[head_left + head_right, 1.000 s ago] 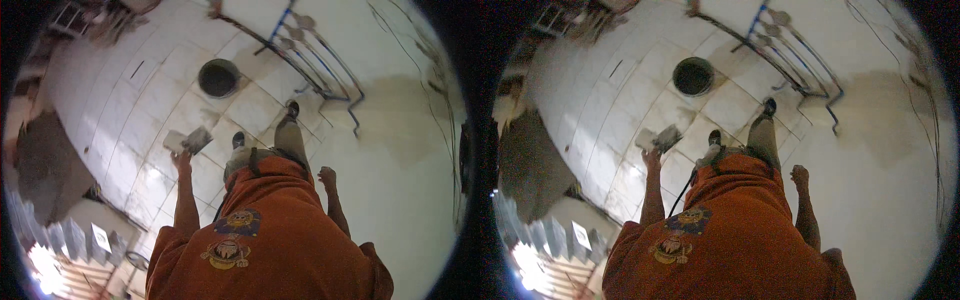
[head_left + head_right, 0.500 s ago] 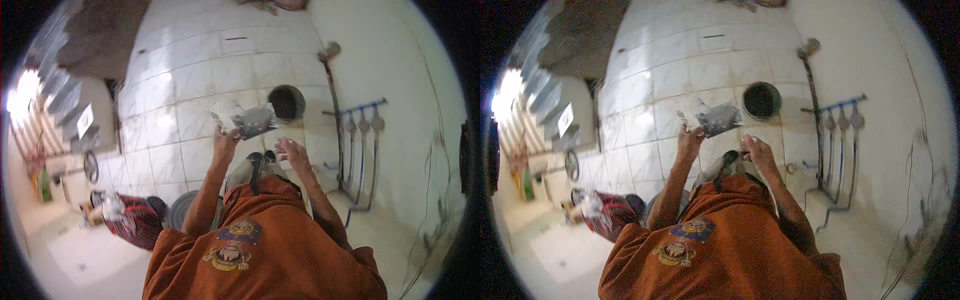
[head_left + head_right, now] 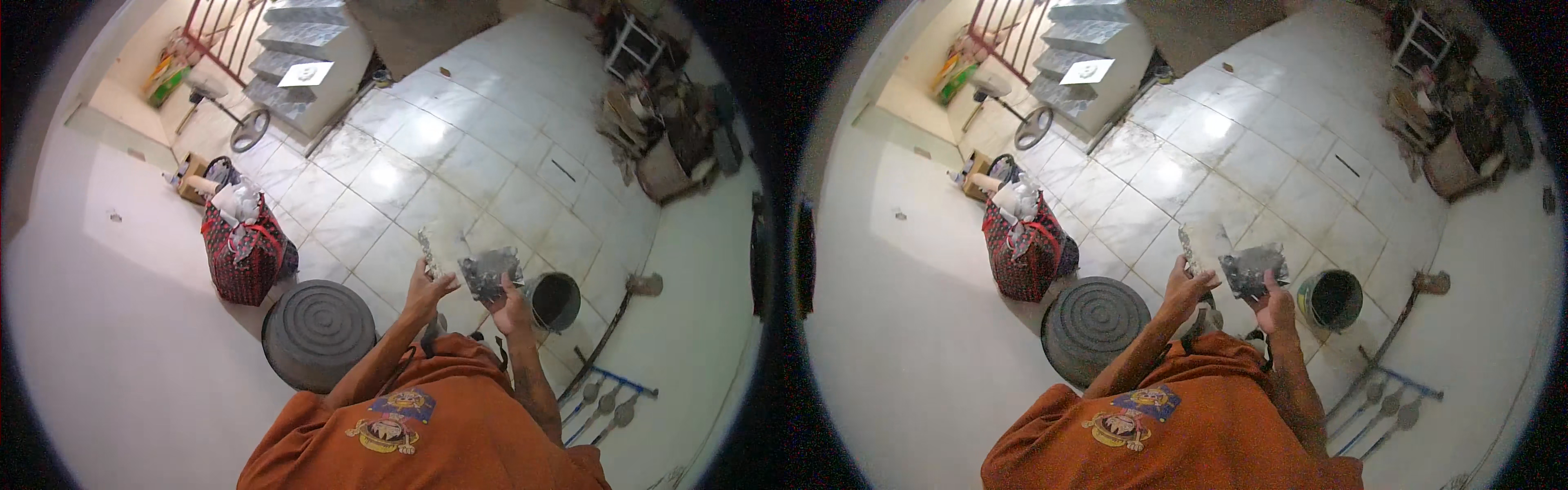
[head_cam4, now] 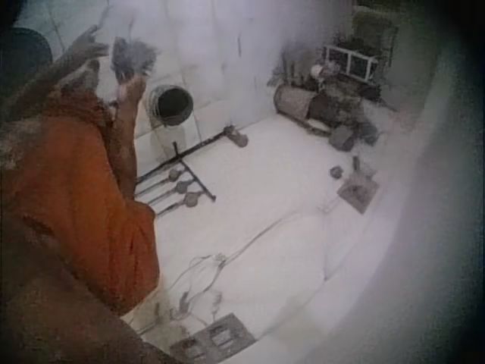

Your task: The person pours a mixture from a cup onto a white sheet on a step and uses two metal trowels to fold and mix the white paste until smooth.

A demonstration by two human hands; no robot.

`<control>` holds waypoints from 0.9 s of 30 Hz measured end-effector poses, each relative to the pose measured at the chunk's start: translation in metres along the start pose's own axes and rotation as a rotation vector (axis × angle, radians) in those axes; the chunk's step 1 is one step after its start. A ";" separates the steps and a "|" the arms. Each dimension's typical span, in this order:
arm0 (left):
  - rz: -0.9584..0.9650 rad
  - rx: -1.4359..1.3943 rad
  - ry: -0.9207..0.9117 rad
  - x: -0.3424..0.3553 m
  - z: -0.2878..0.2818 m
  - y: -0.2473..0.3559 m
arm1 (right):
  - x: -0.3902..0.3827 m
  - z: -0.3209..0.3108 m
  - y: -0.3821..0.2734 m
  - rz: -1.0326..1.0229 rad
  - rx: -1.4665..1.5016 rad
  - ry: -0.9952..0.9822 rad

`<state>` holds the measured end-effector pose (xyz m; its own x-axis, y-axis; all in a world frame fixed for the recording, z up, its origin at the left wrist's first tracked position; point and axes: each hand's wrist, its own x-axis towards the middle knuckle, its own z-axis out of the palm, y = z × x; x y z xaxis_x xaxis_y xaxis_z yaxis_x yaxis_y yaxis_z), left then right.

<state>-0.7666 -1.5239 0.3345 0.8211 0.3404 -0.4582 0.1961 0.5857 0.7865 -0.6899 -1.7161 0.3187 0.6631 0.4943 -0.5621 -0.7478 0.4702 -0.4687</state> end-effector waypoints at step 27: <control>0.217 -0.350 0.826 0.184 -0.305 0.185 | 0.449 0.178 -0.011 0.152 -0.391 0.084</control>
<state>-0.7424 -1.1291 0.2691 0.1509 0.8066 -0.5715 -0.2005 0.5910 0.7813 -0.3778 -1.3691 0.1926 0.5516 0.4678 -0.6906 -0.8036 0.0760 -0.5903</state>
